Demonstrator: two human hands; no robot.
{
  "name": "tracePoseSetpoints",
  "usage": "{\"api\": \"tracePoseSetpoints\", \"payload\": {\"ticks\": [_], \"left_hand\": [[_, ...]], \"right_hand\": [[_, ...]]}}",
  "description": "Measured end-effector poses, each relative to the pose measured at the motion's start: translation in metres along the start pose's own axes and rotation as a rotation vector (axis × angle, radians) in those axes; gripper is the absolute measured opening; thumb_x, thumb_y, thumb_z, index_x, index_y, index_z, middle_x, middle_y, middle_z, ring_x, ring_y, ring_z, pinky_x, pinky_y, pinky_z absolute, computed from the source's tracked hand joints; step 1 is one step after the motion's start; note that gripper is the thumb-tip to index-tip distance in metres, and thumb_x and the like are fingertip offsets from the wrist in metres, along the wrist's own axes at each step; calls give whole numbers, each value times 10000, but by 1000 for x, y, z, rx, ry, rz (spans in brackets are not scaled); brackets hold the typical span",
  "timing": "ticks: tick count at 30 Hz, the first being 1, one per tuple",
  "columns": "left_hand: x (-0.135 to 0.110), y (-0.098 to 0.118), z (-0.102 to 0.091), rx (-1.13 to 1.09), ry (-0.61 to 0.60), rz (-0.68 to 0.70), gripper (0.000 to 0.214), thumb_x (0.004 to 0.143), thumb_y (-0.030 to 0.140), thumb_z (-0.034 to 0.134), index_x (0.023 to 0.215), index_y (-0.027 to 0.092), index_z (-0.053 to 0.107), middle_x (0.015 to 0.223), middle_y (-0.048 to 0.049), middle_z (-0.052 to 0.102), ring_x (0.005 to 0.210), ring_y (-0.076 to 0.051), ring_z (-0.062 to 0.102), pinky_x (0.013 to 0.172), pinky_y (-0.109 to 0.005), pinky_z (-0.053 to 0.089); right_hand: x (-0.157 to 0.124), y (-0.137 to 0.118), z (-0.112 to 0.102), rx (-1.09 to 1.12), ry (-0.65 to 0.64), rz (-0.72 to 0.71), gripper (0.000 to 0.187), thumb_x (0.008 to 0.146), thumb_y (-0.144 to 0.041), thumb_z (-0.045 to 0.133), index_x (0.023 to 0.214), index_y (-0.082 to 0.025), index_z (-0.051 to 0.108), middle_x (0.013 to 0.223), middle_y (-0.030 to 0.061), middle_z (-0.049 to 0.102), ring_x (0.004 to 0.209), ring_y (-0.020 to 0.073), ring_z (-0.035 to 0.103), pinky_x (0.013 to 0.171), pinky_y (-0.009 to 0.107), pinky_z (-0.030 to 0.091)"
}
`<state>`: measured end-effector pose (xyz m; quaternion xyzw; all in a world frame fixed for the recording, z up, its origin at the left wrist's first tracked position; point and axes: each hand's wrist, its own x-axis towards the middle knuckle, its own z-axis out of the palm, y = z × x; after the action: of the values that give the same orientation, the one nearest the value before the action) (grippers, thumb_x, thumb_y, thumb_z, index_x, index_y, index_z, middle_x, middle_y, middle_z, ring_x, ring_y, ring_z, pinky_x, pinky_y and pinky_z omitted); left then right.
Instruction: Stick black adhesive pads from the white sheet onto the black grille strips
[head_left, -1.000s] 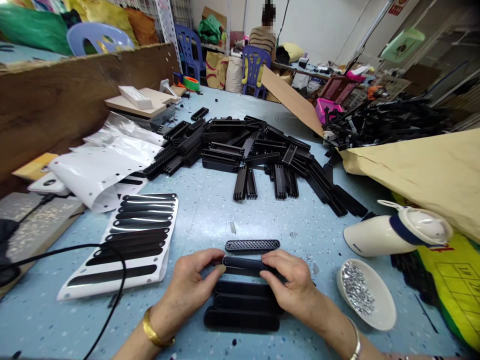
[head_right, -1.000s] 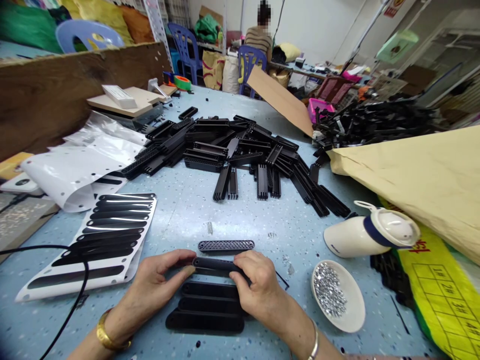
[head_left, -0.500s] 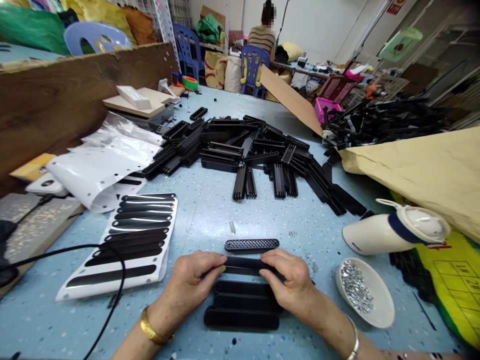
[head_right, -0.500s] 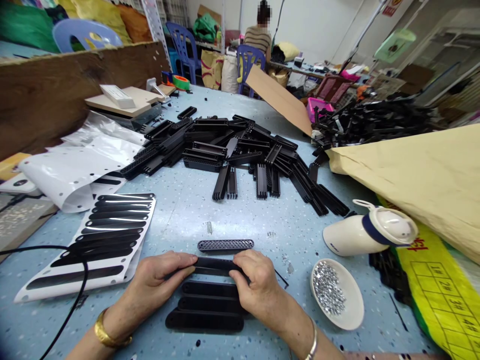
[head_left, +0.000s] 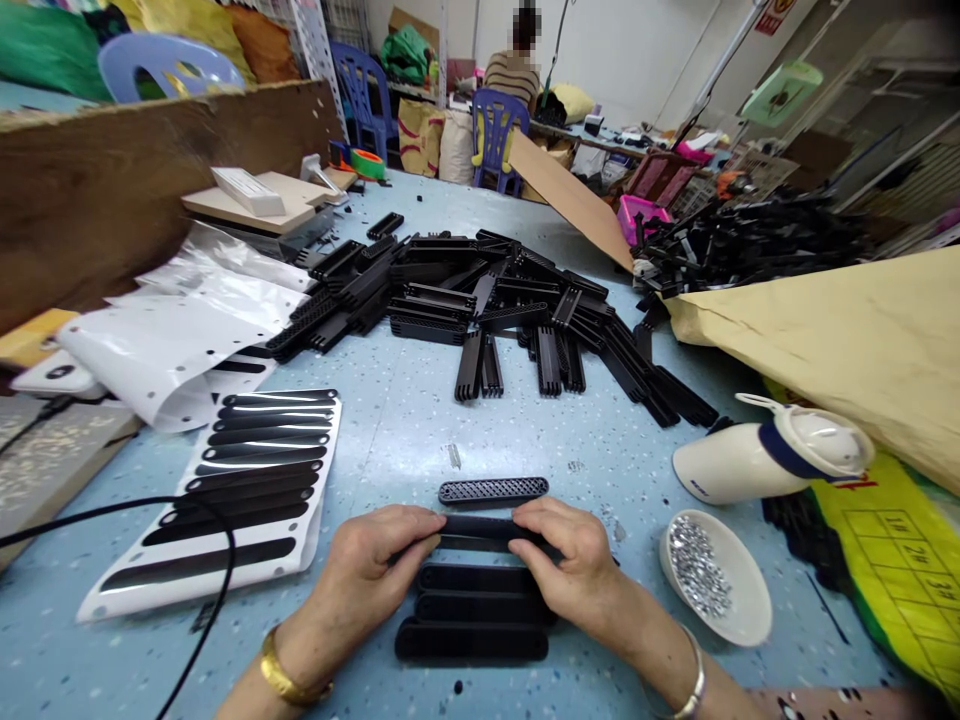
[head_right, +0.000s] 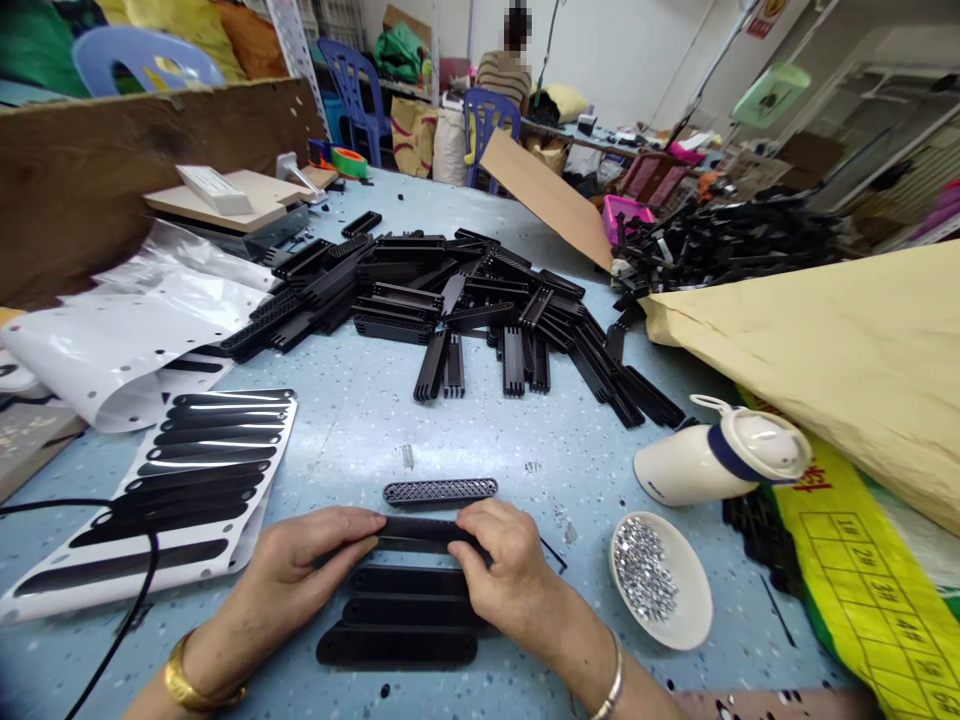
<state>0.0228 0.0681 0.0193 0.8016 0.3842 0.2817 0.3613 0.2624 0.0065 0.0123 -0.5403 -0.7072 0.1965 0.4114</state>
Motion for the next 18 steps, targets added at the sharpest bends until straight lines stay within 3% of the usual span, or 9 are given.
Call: {"api": "tracePoseSetpoints", "payload": {"ticks": [3, 8, 18], "left_hand": [[-2, -4, 2, 5, -4, -8, 204, 878, 216, 556, 947, 234, 747, 914, -42, 786, 834, -187, 738, 764, -313, 603], [-6, -7, 4, 1, 63, -132, 267, 829, 240, 621, 1083, 214, 697, 900, -42, 776, 760, -180, 723, 721, -321, 598], [-1, 0, 3, 26, -12, -121, 173, 864, 234, 564, 951, 195, 707, 846, -55, 744, 766, -191, 691, 703, -344, 558]], "right_hand": [[0, 0, 1, 25, 26, 14, 146, 819, -154, 638, 926, -179, 734, 828, 75, 735, 744, 200, 692, 663, 341, 590], [-3, 1, 1, 9, 36, 14, 151, 818, -147, 657, 942, -180, 735, 867, 79, 746, 784, 208, 702, 706, 349, 593], [-3, 1, 0, 12, 11, -6, 147, 830, -126, 643, 934, -159, 742, 861, 88, 739, 771, 201, 695, 687, 340, 590]]}}
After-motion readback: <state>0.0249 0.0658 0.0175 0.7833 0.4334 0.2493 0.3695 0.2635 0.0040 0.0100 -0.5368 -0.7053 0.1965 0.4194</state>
